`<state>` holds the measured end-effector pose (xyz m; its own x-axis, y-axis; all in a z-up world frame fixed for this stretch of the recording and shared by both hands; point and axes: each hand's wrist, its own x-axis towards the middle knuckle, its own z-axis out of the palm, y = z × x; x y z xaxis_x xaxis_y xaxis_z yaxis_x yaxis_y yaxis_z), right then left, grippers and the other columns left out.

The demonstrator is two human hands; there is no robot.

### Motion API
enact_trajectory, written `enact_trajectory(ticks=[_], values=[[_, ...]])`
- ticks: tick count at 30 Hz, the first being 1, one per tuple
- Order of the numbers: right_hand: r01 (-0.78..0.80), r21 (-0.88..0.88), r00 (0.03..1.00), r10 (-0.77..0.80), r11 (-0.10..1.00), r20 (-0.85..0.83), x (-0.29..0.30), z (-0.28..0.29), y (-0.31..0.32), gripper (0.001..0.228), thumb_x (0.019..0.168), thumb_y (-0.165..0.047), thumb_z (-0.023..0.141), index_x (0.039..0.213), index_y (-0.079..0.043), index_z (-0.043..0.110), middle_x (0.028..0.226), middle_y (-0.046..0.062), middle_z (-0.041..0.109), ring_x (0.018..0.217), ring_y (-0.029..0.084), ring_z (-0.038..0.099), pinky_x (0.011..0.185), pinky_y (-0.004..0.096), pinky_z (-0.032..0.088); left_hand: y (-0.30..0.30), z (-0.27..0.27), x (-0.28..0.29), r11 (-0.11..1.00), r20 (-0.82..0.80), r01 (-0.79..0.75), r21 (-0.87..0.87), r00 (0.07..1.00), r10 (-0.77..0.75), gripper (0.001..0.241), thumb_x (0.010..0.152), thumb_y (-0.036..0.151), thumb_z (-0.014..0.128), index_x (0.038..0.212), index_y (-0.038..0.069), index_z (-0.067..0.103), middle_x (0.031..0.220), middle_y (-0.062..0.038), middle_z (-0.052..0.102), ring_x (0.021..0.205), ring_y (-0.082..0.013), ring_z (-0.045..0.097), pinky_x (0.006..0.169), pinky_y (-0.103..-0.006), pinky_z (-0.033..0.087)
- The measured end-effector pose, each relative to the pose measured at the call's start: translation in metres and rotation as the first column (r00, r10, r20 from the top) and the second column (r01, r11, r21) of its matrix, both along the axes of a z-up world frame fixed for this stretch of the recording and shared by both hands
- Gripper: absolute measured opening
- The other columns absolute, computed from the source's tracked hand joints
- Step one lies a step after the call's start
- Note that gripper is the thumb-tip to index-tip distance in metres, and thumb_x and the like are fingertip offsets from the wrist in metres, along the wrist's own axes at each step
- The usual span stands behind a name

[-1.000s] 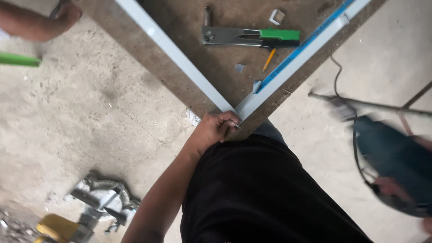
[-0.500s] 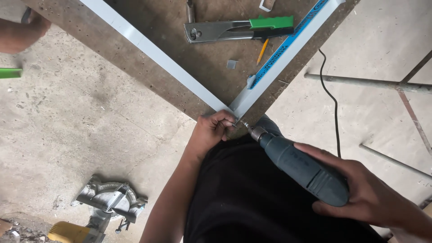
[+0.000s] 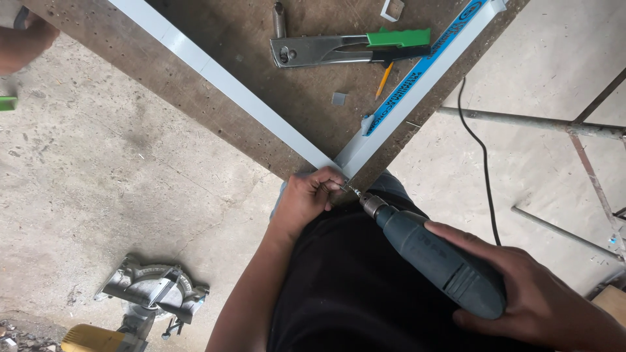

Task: Assembling aluminum frames by drilling holes and using a rivet gun to secure joints

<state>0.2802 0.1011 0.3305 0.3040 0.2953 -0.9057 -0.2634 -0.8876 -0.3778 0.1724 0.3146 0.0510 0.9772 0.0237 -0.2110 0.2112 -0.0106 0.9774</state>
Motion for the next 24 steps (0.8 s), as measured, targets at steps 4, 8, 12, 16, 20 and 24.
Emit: enact_trajectory(ticks=[4,8,12,16,20,24], values=[[0.025,-0.043,0.999,-0.026,0.999,-0.023,-0.001,0.0,0.001,0.104,0.065,-0.046,0.088,0.159,-0.032,0.047,0.166,-0.008,0.056,0.152,0.011,0.052,0.115,0.036,0.044,-0.001,-0.002,-0.001,1.0,-0.014,0.009,-0.017,1.0,-0.009,0.039,0.08,-0.013,0.047,0.092,0.018,0.067,0.075,0.004,0.074,0.048,-0.0062,0.067,0.064,-0.0195,0.057],[-0.028,-0.014,0.999,0.028,1.0,0.016,-0.002,0.0,-0.001,0.102,0.066,-0.035,0.089,0.159,-0.031,0.046,0.164,-0.006,0.058,0.151,0.011,0.054,0.113,0.034,0.044,-0.002,0.0,0.0,1.0,0.006,-0.003,-0.016,1.0,0.003,0.039,0.078,-0.014,0.046,0.09,0.017,0.067,0.071,0.004,0.073,0.051,-0.0064,0.067,0.066,-0.0195,0.056],[-0.005,-0.026,1.0,0.005,1.0,0.024,0.0,0.001,0.002,0.102,0.065,-0.029,0.09,0.158,-0.031,0.048,0.164,-0.007,0.058,0.151,0.01,0.052,0.116,0.034,0.04,-0.002,-0.006,-0.002,0.998,0.005,0.008,-0.062,1.0,-0.008,0.039,0.081,-0.015,0.046,0.094,0.016,0.068,0.078,0.001,0.076,0.048,-0.0066,0.067,0.064,-0.019,0.057],[0.012,-0.03,1.0,-0.012,0.999,-0.017,0.0,0.0,0.003,0.102,0.067,-0.037,0.089,0.159,-0.03,0.047,0.165,-0.007,0.058,0.151,0.01,0.054,0.115,0.035,0.043,-0.003,-0.01,-0.004,1.0,0.03,0.001,-0.028,1.0,0.0,0.044,0.077,-0.015,0.045,0.096,0.017,0.068,0.079,0.002,0.077,0.073,-0.0072,0.077,0.071,-0.0204,0.06],[-0.148,-0.051,0.983,0.152,0.988,0.098,-0.002,0.003,0.012,0.1,0.062,-0.031,0.089,0.155,-0.027,0.052,0.154,-0.007,0.07,0.138,0.005,0.069,0.103,0.025,0.054,-0.002,-0.005,-0.002,0.999,0.016,-0.006,-0.035,1.0,0.007,0.047,0.072,-0.016,0.041,0.094,0.016,0.068,0.077,0.0,0.077,0.056,-0.0078,0.07,0.065,-0.0212,0.059],[-0.434,-0.517,0.862,0.506,0.738,-0.001,-0.009,0.01,0.041,0.117,0.06,-0.051,0.088,0.16,-0.066,0.028,0.106,-0.016,0.073,0.096,0.012,0.082,0.082,0.033,0.065,-0.004,-0.002,-0.004,1.0,0.007,-0.021,-0.002,1.0,0.021,0.046,0.075,-0.016,0.042,0.094,0.015,0.07,0.081,0.0,0.078,0.075,-0.0089,0.078,0.069,-0.0218,0.061]])
